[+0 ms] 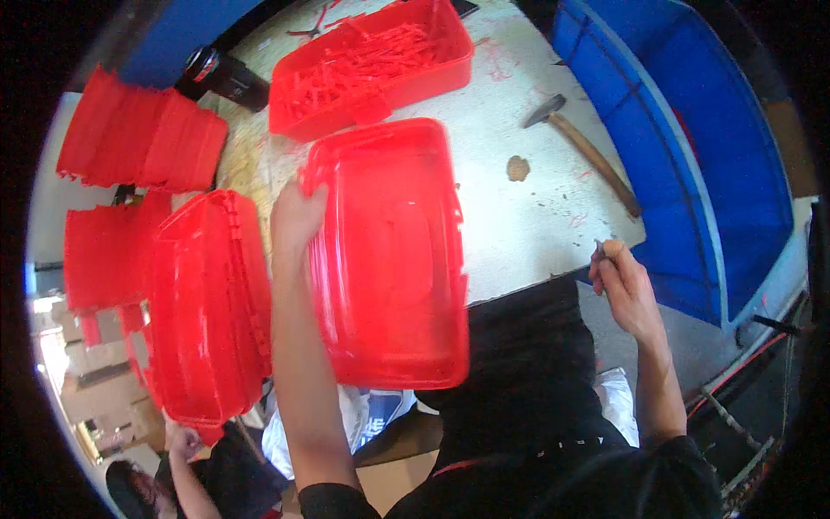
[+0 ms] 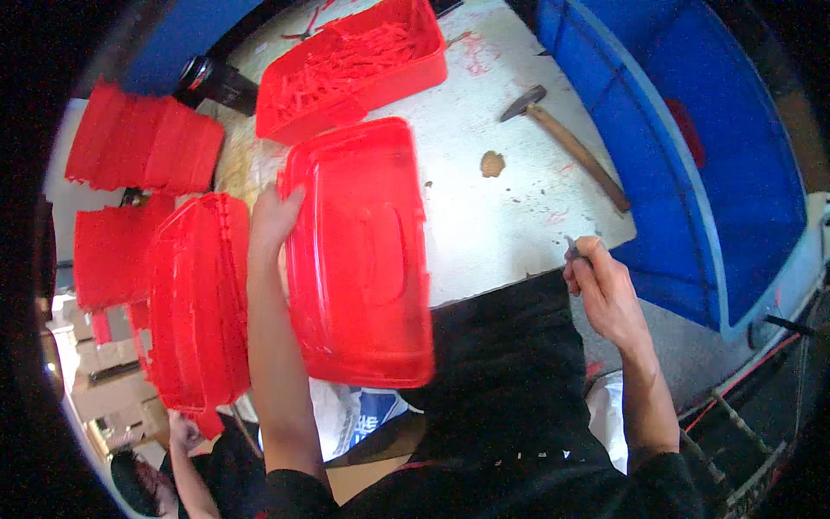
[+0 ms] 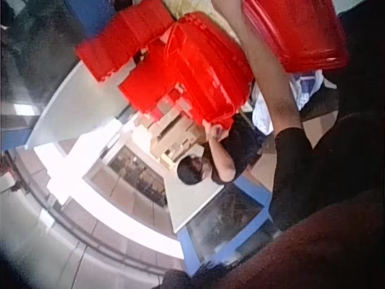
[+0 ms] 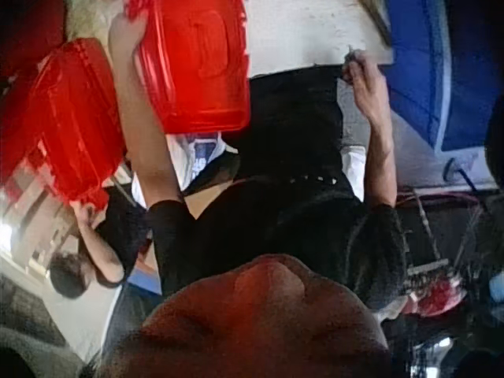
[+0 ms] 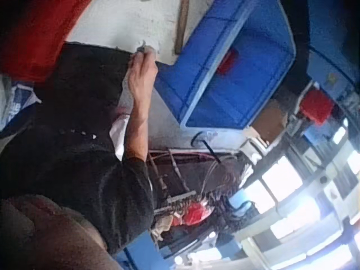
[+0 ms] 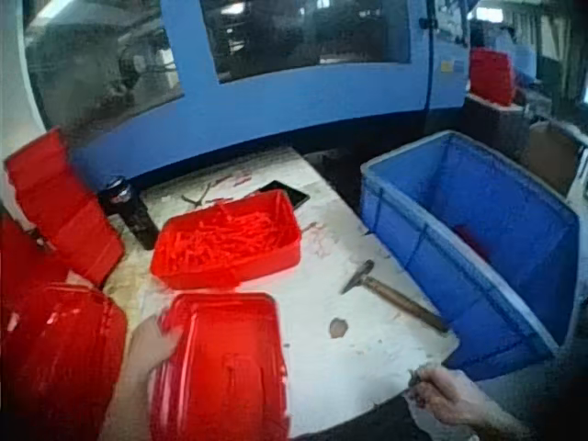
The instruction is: The person repeatedly picks up red plastic containers and uses a hammer and a small metal tool to chip away excess plastic from the rims. The person flips the containers to access different edges and places finished units aside on the table.
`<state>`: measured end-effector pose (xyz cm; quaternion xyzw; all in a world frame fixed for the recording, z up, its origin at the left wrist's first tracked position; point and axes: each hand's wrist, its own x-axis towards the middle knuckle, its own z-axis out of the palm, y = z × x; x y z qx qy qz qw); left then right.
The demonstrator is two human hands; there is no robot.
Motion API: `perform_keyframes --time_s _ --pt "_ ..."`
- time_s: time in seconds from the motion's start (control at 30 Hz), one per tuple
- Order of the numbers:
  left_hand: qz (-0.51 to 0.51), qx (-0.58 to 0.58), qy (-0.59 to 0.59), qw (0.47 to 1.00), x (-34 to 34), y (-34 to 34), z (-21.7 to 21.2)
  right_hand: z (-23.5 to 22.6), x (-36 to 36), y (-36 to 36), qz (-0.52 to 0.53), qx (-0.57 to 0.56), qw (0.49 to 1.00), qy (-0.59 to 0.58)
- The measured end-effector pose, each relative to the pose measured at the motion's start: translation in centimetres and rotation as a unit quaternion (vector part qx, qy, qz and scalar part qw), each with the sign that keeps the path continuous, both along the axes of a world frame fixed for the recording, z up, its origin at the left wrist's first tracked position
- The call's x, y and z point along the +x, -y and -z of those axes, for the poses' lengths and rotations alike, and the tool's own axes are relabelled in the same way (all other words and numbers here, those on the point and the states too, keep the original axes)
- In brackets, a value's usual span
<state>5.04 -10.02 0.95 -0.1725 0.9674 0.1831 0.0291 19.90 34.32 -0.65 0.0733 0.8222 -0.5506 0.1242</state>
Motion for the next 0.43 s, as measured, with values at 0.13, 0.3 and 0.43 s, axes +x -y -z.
perform_keyframes --time_s 0.13,0.3,0.43 --pt "-0.045 -0.181 0.030 0.982 6.3 0.6 -4.9 1.3 -1.1 2.8 -0.046 -0.056 0.996 -0.056" --pt "0.486 -0.038 -0.121 0.864 7.4 -10.7 -1.2 2.3 -0.3 4.4 -0.114 -0.132 0.982 0.077" --pt "0.485 -0.052 0.236 0.840 4.2 -14.7 -2.0 3.2 1.9 4.7 -0.070 -0.176 0.974 0.122"
